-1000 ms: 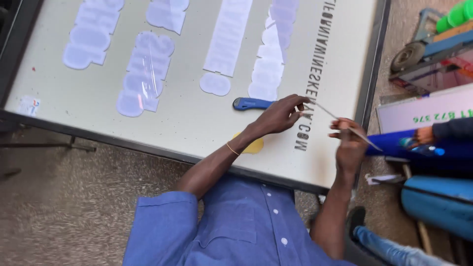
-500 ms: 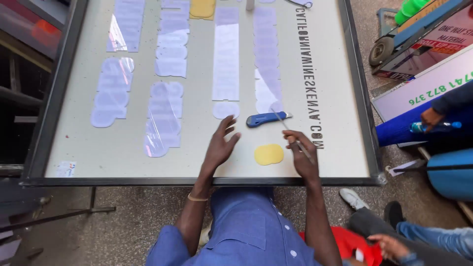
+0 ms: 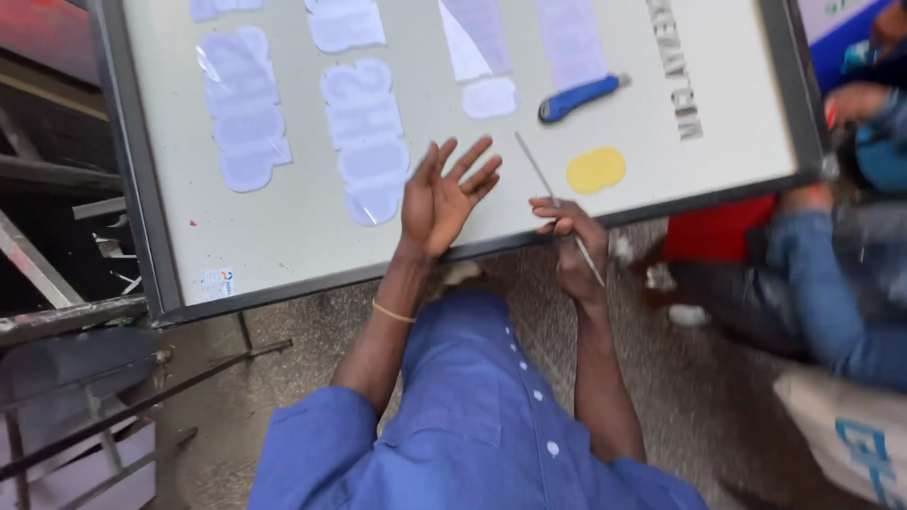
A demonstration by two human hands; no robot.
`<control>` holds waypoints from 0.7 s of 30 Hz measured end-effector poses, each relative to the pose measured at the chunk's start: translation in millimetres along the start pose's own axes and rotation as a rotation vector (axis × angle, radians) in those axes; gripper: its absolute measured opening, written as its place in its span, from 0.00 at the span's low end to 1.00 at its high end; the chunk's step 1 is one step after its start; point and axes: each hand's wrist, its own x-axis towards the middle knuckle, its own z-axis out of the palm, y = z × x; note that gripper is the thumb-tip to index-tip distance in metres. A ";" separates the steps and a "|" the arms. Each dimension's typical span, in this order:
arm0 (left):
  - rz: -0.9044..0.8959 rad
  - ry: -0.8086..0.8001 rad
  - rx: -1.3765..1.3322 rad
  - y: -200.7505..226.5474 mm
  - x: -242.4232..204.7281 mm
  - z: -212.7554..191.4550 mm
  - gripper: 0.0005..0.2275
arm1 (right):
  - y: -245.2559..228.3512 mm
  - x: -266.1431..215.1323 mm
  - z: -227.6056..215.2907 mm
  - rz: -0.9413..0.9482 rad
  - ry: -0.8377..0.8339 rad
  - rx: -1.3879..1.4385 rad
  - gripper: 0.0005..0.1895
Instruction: The person is using a utility knife and a weeding tool to cut and remove excess vinyl from a sign board to reveal the letters.
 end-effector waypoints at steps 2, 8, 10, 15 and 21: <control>-0.057 0.008 -0.048 12.4 -15.2 5.8 0.21 | -14.4 -10.9 22.3 0.005 0.062 -0.019 0.31; -0.121 0.009 -0.195 75.4 -34.2 -3.7 0.28 | -16.3 -0.6 127.2 -0.306 0.103 -0.117 0.21; -0.129 -0.050 -0.237 107.7 -33.1 0.9 0.28 | -6.1 20.4 158.3 -0.435 0.086 -0.140 0.16; -0.210 -0.066 -0.340 154.4 -67.6 22.0 0.30 | -1.7 31.1 179.7 -0.289 0.190 -0.327 0.20; -0.330 -0.101 0.096 166.5 -33.0 -8.6 0.25 | -6.3 13.2 149.6 -0.076 0.343 -0.304 0.18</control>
